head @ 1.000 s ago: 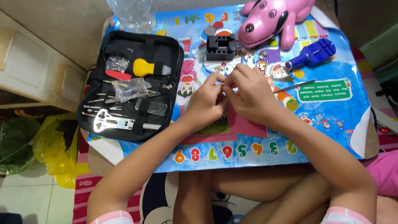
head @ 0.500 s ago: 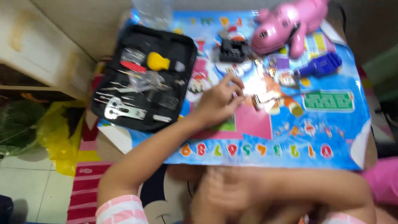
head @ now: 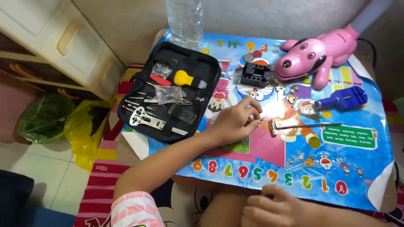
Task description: The person adjusts the size of a metal watch band by removing and reinserting watch components, using a screwdriver to press pins out of the watch band, then tapping them back in with a hammer.
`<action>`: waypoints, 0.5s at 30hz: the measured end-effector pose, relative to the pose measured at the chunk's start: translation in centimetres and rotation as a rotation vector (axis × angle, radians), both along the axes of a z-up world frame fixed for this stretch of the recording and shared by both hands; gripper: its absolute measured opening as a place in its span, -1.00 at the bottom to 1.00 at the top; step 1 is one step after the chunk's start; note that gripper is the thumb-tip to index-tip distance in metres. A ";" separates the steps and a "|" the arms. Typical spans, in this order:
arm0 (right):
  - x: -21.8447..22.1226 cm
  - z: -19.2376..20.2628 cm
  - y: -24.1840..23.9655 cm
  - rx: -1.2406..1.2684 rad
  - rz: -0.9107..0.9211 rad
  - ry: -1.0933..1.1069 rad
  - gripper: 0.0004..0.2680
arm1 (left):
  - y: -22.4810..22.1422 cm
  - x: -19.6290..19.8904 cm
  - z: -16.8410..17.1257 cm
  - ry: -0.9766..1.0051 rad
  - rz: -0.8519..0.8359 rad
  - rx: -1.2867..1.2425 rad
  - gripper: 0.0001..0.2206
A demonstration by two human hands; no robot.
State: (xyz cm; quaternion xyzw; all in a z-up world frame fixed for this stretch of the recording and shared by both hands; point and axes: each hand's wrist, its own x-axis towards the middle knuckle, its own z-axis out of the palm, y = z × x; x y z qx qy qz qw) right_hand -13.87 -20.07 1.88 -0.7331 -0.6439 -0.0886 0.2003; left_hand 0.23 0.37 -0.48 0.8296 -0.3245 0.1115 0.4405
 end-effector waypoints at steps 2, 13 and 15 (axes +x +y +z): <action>1.7 0.5 -0.4 0.129 -0.016 -0.096 -0.96 | -0.1 0.1 0.0 0.007 -0.008 0.009 -0.90; 14.0 1.5 -5.4 0.616 -0.749 0.448 -0.94 | -0.2 -0.2 0.2 -0.032 0.000 -0.001 -0.88; 15.0 0.9 -6.0 0.550 -0.922 0.452 -0.96 | -0.2 -0.1 0.3 -0.045 -0.006 -0.009 -0.88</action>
